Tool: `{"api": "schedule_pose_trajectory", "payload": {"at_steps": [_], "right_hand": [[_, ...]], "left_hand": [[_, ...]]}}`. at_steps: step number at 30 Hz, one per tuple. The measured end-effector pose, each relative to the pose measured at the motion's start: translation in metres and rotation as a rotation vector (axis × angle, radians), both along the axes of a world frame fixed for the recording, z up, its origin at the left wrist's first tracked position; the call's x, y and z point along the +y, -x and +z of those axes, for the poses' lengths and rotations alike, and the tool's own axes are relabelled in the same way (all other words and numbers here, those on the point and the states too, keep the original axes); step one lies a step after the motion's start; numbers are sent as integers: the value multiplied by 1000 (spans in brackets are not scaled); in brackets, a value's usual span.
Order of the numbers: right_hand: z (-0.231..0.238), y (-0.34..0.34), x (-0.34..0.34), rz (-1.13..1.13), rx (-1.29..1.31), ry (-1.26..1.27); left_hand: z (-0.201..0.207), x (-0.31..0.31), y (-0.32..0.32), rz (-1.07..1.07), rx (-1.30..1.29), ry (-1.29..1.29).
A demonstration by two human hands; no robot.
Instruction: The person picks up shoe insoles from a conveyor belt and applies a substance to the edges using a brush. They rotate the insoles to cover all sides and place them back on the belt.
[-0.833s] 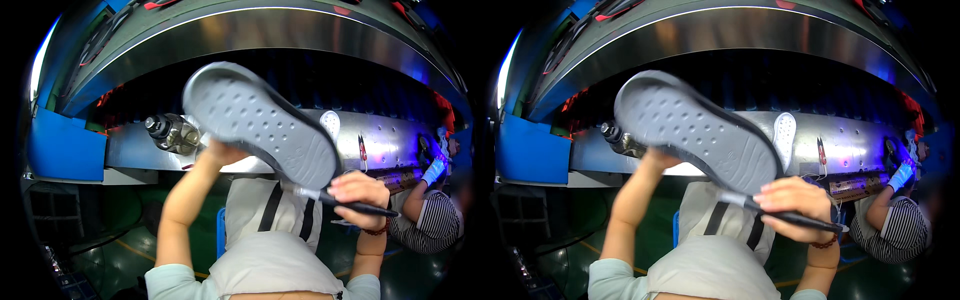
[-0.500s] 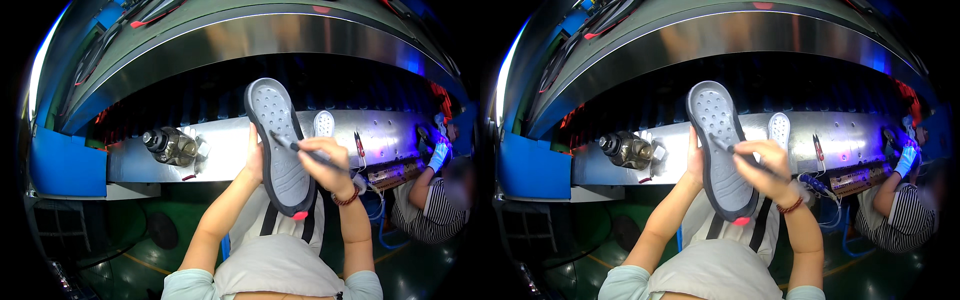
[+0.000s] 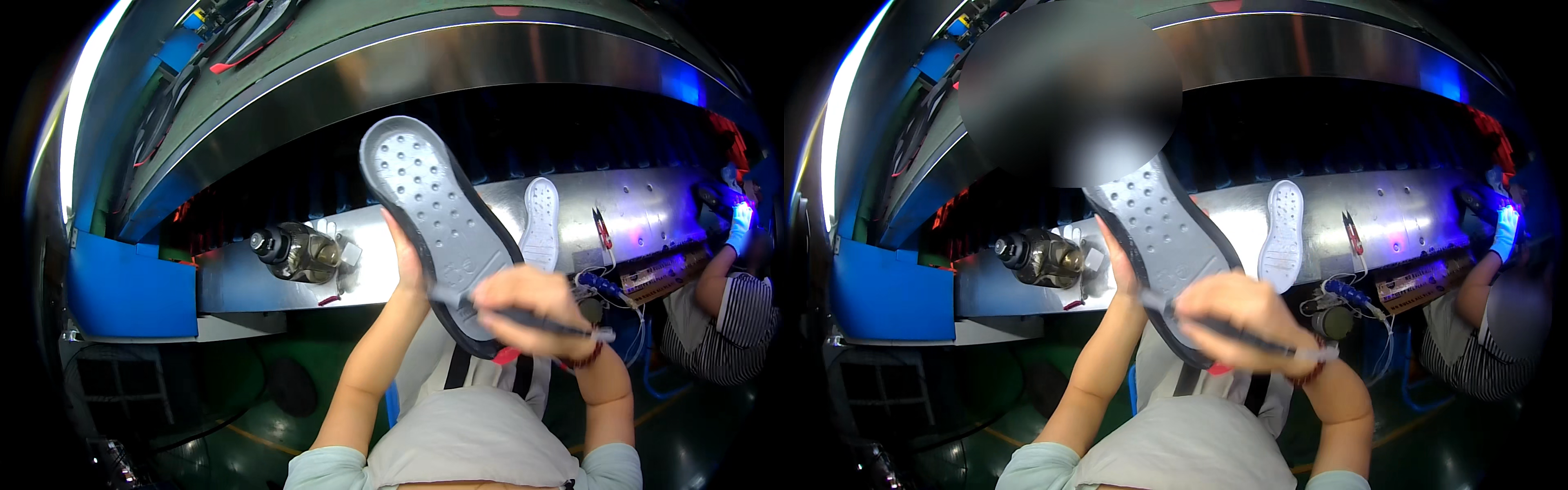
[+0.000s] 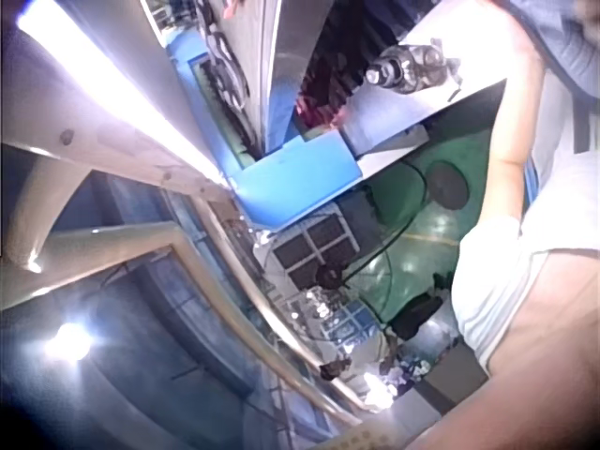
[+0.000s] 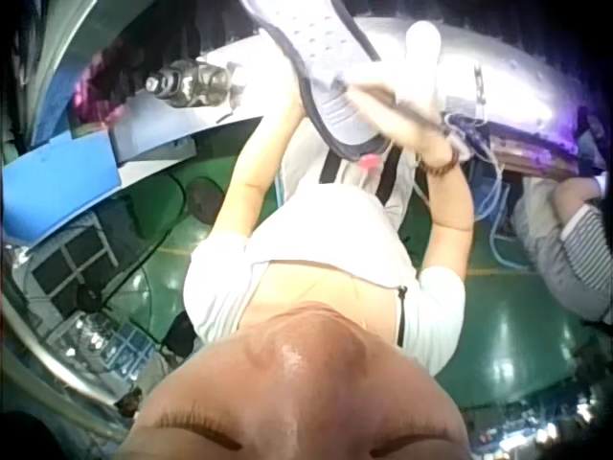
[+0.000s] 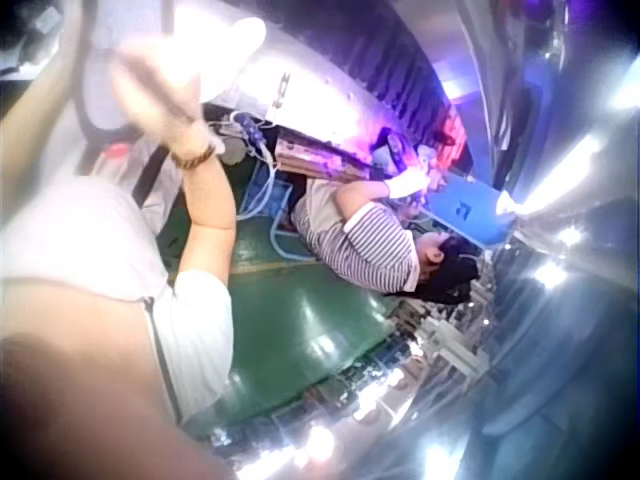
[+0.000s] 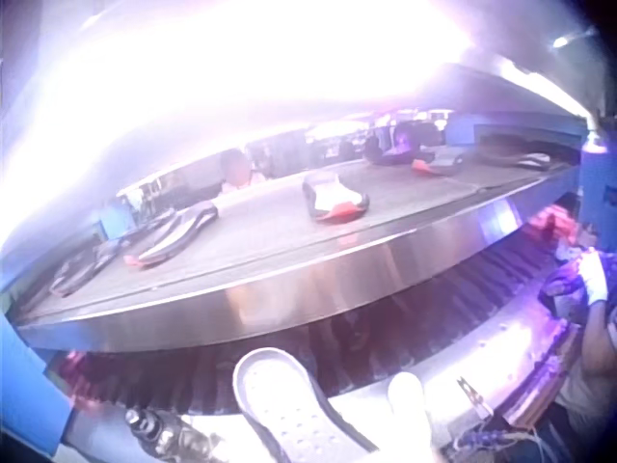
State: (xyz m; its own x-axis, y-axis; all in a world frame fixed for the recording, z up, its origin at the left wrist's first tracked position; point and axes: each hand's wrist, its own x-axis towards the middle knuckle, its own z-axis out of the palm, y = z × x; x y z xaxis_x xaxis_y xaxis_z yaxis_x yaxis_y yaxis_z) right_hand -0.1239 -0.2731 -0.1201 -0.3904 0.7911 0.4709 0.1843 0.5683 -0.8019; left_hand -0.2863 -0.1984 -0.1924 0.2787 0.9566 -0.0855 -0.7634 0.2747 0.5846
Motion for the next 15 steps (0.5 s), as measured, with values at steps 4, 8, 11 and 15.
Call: {"api": "schedule_pose_trajectory", "payload": {"at_steps": [4,8,11,15], "right_hand": [[2,-10,-6,61,115,87],[-6,-9,-10,88,67,83],[3,-21,-14,218,86,117],[-6,-31,-7,-17,45,70]], "left_hand": [[25,-2,9,50,-54,-61],[35,10,15,110,-36,-154],[43,12,20,82,-27,-198],[47,24,24,137,29,-185]]}}
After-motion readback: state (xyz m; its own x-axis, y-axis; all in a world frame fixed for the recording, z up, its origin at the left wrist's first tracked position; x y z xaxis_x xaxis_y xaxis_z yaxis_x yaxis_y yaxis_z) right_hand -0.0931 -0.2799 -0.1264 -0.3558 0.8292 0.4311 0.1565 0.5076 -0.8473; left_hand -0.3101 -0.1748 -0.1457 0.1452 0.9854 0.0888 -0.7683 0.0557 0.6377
